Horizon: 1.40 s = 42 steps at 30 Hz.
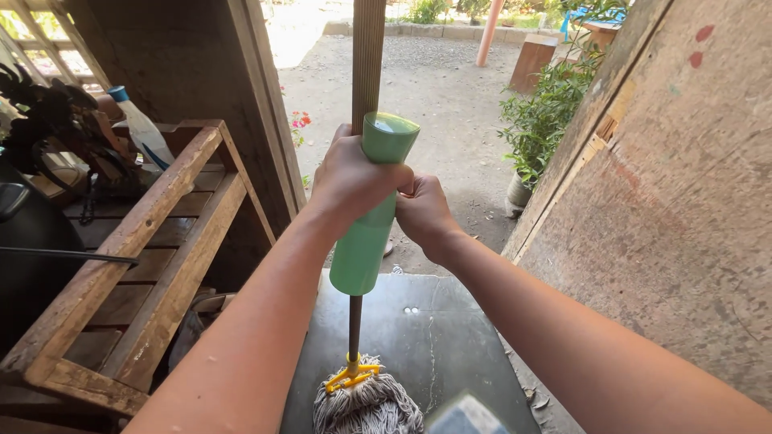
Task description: Mopping the floor in a transition area between a mudroom and an outdoor yard.
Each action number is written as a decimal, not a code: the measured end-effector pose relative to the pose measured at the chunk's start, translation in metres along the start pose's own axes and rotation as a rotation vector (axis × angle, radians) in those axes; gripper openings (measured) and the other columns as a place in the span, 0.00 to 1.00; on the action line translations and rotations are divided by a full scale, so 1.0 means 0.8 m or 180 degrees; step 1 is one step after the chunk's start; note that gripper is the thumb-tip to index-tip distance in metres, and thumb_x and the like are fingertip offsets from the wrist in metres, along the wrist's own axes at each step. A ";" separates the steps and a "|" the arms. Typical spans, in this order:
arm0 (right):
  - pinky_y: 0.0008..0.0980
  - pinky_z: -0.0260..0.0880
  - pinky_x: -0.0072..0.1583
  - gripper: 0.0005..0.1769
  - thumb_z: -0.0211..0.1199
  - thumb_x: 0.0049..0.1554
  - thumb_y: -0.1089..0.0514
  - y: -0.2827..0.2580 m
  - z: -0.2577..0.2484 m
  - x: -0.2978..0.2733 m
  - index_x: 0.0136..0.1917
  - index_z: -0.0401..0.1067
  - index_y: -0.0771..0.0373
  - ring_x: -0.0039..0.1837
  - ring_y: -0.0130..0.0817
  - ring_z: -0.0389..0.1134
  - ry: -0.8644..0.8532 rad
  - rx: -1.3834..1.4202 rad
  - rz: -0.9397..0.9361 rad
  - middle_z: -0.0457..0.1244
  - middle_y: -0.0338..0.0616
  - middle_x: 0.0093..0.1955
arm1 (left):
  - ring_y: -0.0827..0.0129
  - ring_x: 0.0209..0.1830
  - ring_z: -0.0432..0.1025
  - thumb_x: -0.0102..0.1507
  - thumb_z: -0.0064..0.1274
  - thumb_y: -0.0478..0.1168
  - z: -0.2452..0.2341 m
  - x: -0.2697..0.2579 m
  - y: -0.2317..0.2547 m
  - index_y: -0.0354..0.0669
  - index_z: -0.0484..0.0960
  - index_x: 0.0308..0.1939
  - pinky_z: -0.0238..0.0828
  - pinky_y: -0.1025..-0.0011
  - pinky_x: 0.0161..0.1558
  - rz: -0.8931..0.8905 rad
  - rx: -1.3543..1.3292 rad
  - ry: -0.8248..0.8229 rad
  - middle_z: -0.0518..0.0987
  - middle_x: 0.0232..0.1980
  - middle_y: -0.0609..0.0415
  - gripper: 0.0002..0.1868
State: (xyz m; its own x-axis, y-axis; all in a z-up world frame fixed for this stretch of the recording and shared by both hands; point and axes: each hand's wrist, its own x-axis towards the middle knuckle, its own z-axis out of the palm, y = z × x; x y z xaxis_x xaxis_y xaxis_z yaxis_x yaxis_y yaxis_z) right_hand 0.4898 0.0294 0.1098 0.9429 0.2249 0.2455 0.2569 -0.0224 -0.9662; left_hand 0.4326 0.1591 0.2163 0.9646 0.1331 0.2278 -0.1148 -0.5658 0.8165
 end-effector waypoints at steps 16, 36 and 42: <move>0.31 0.71 0.46 0.13 0.62 0.57 0.59 -0.032 -0.094 -0.061 0.55 0.74 0.63 0.45 0.26 0.69 0.0007 0.0486 0.0363 0.69 0.37 0.46 | 0.64 0.52 0.78 0.40 0.64 0.46 0.077 -0.023 0.027 0.43 0.87 0.42 0.77 0.65 0.51 0.0447 -0.0343 -0.0589 0.72 0.60 0.54 0.26; 0.36 0.71 0.48 0.09 0.63 0.61 0.56 -0.171 -0.252 -0.426 0.43 0.69 0.64 0.42 0.33 0.67 0.1013 0.0741 -0.0400 0.64 0.44 0.36 | 0.58 0.58 0.69 0.35 0.67 0.39 0.250 -0.368 0.114 0.41 0.87 0.41 0.74 0.64 0.57 0.0755 -0.0137 -0.2106 0.66 0.61 0.52 0.28; 0.38 0.71 0.40 0.20 0.60 0.59 0.61 -0.179 -0.263 -0.551 0.26 0.62 0.60 0.28 0.33 0.61 0.1574 0.0790 -0.0389 0.58 0.42 0.23 | 0.58 0.63 0.66 0.34 0.67 0.39 0.280 -0.509 0.121 0.47 0.86 0.44 0.68 0.66 0.62 0.0825 -0.0721 -0.2093 0.63 0.64 0.53 0.31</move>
State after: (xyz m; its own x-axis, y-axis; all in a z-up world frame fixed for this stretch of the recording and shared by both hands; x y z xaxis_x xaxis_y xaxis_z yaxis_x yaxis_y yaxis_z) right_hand 0.0819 -0.2717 0.1562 0.9118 -0.2730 0.3069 0.3694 0.2183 -0.9033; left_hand 0.0821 -0.1324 0.0839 0.8350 -0.5367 0.1214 -0.3356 -0.3218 0.8853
